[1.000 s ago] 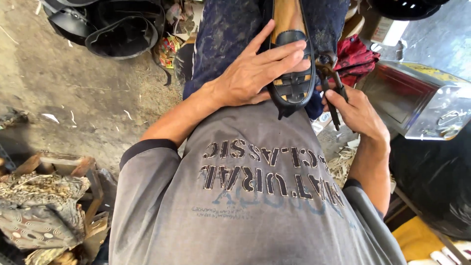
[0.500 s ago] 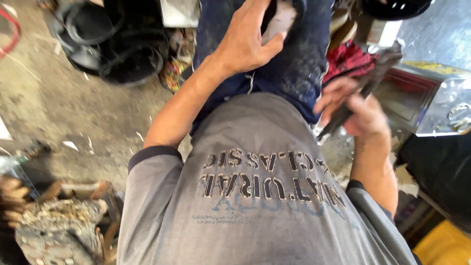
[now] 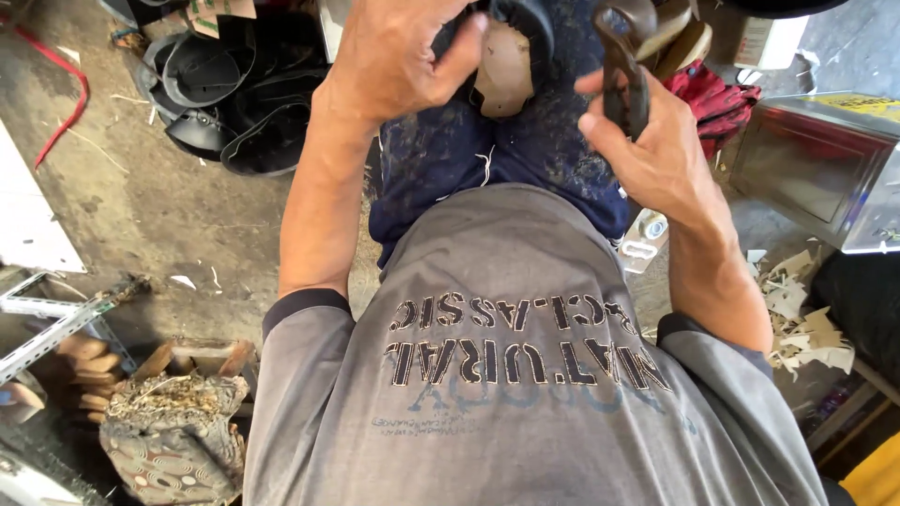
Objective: The person is lasting a shoe by pulling the leather upper tight over a last using lasting pliers and securing it with a hammer.
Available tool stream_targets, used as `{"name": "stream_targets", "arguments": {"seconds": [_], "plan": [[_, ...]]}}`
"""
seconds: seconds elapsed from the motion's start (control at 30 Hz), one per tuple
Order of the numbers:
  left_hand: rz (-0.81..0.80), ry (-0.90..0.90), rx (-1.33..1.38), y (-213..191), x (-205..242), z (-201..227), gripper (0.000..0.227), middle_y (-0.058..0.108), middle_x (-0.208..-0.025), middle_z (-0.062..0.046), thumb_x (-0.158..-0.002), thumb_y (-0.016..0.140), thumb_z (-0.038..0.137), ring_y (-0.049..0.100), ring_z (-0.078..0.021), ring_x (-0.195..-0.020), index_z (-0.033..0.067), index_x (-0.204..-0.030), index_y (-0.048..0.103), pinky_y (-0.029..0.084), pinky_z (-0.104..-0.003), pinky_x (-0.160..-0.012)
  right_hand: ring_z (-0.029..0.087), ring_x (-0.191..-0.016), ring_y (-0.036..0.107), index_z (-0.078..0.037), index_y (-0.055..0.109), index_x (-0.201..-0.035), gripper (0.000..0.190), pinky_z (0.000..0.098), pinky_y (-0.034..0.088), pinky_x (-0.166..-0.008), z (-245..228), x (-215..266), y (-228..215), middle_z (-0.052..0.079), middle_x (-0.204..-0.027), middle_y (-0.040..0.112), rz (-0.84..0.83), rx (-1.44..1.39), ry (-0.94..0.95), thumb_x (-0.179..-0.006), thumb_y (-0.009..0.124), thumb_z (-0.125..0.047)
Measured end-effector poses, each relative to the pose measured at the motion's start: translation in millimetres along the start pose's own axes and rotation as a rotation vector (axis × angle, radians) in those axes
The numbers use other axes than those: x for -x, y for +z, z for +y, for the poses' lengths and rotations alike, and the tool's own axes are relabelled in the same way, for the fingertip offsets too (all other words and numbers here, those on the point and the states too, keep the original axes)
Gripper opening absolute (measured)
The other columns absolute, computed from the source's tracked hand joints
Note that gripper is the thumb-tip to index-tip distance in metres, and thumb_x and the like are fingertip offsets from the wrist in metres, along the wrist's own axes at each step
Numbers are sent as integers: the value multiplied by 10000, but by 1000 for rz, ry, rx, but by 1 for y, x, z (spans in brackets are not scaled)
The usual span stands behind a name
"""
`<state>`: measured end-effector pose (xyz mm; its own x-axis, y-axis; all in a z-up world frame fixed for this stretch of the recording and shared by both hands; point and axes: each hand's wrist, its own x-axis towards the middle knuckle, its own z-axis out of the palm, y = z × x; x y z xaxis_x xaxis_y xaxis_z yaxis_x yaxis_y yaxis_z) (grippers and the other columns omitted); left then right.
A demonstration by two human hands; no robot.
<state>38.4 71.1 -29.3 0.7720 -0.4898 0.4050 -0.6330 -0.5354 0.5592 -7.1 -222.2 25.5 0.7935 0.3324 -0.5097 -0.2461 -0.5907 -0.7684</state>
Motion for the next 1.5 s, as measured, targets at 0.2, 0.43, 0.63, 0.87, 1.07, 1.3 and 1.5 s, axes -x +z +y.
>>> {"name": "stream_targets", "arguments": {"seconds": [0.2, 0.43, 0.63, 0.87, 1.07, 1.3, 1.5], "plan": [[156, -251, 660, 38, 15, 2, 160, 605, -931, -73, -1080, 601, 132, 512, -194, -730, -10, -1148, 573, 408, -370, -637, 117, -635, 428, 0, 504, -1473, 448, 297, 396, -573, 23, 9, 2, 24, -886, 526, -141, 102, -108, -1045, 579, -108], [26, -380, 687, 24, -8, 49, 484, 645, -1425, -89, -1006, 748, 150, 654, -255, -1349, 135, -1422, 501, 462, -359, -1197, 165, -770, 709, -73, 690, -1061, 277, 352, 503, -824, 1, 37, -2, 31, -808, 730, -15, 132, 57, -1074, 466, -237], [71, -289, 426, 15, -17, 53, 484, 619, -1403, -89, -1036, 779, 169, 677, -303, -1278, 121, -1422, 490, 521, -380, -1095, 202, -1192, 681, -11, 586, -1377, 380, 370, 466, -1059, -29, 45, -18, 73, -1276, 727, -102, 111, -147, -1055, 513, -199], [-6, -149, 522, 15, -26, 60, 441, 580, -1493, -82, -1141, 600, 360, 616, -292, -1396, 116, -1478, 452, 494, -409, -1206, 227, -1140, 708, -90, 619, -1371, 402, 402, 514, -984, -37, 25, -43, 69, -1296, 726, -340, 157, -232, -1030, 493, -262], [-20, -156, 501, 18, -22, 57, 451, 571, -1512, -74, -1140, 561, 389, 612, -299, -1426, 151, -1497, 422, 496, -440, -1238, 106, -807, 717, -141, 721, -1215, 335, 298, 519, -828, -31, 35, -53, -31, -855, 772, -321, 184, -62, -1044, 488, -309], [45, -60, 410, 27, -19, 64, 513, 577, -1505, -134, -1144, 487, 468, 603, -324, -1444, 126, -1515, 396, 491, -501, -1295, 231, -510, 654, -64, 663, -1193, 411, 403, 531, -508, -36, 59, -35, 88, -721, 700, -228, 277, 16, -1023, 488, -395], [112, -80, 376, 19, -23, 69, 489, 602, -1473, -123, -1132, 487, 416, 619, -338, -1406, 67, -1474, 473, 470, -489, -1260, 249, -1160, 628, -22, 678, -1209, 538, 358, 436, -1045, -13, 68, -41, 153, -1320, 634, -251, -128, -348, -1100, 299, -387]]}}
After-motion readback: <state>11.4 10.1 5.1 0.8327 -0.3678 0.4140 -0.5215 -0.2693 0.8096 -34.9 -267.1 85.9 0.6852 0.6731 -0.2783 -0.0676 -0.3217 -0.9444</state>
